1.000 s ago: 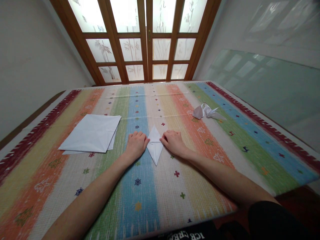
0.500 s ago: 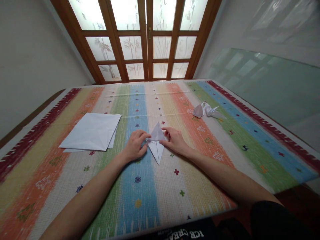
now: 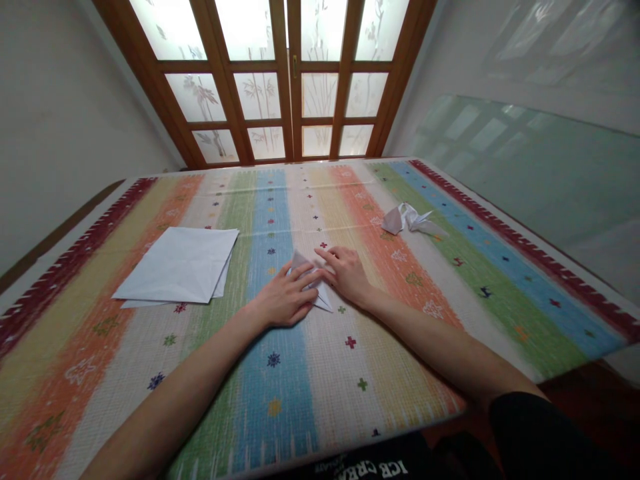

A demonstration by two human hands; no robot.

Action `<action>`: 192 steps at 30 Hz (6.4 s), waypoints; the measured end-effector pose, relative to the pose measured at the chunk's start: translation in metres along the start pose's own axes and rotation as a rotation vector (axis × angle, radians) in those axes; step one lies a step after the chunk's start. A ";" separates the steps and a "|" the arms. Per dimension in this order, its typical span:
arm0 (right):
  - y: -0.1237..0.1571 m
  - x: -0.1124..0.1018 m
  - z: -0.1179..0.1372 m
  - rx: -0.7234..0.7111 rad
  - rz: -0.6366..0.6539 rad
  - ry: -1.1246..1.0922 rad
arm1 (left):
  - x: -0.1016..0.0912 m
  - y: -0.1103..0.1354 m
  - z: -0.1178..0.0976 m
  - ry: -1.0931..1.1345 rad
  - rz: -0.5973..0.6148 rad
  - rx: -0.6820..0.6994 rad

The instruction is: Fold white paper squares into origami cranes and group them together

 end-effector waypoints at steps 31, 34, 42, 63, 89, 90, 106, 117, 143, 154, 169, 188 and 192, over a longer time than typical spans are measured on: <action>0.036 -0.012 0.010 -0.437 0.197 -0.191 | 0.018 -0.022 0.040 0.363 0.206 -0.642; 0.037 -0.014 0.015 -0.462 0.209 -0.127 | 0.020 -0.020 0.039 0.357 0.166 -0.638; 0.042 -0.013 0.032 -0.533 0.196 0.013 | 0.018 -0.019 0.039 0.317 0.113 -0.622; 0.043 -0.008 0.040 -0.424 0.261 -0.053 | -0.013 0.030 -0.027 0.043 0.036 -0.398; 0.043 -0.009 0.045 -0.423 0.265 -0.021 | 0.019 0.029 -0.011 0.115 0.185 -0.444; 0.043 -0.009 0.045 -0.426 0.263 -0.020 | 0.019 0.028 -0.011 0.111 0.192 -0.447; 0.053 -0.002 0.042 -0.547 0.438 -0.071 | 0.020 0.027 -0.009 0.110 0.225 -0.442; 0.061 -0.005 0.042 -0.486 0.476 -0.119 | 0.018 0.018 -0.013 0.080 0.203 -0.476; 0.064 -0.030 0.042 -0.475 0.329 -0.151 | 0.023 0.024 -0.011 0.083 0.231 -0.455; 0.030 0.000 0.033 -0.494 0.372 -0.131 | 0.016 0.028 -0.007 0.165 0.084 -0.434; 0.034 0.005 0.034 -0.447 0.394 -0.121 | 0.006 0.026 0.062 0.429 -0.184 -0.873; -0.022 0.000 -0.005 -0.255 0.207 -0.353 | 0.003 0.018 0.065 0.246 -0.071 -0.553; -0.014 0.007 0.001 -0.328 0.251 -0.274 | 0.006 0.015 0.076 0.240 -0.066 -0.487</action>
Point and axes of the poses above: each hand's wrist, its own y-axis away from the middle knuckle, its own x-axis out of the palm, z = x × y, the point moved 6 cm from there along -y, towards the middle knuckle, and after that the axes turned 5 degrees about -x, right-handed, at the moved point
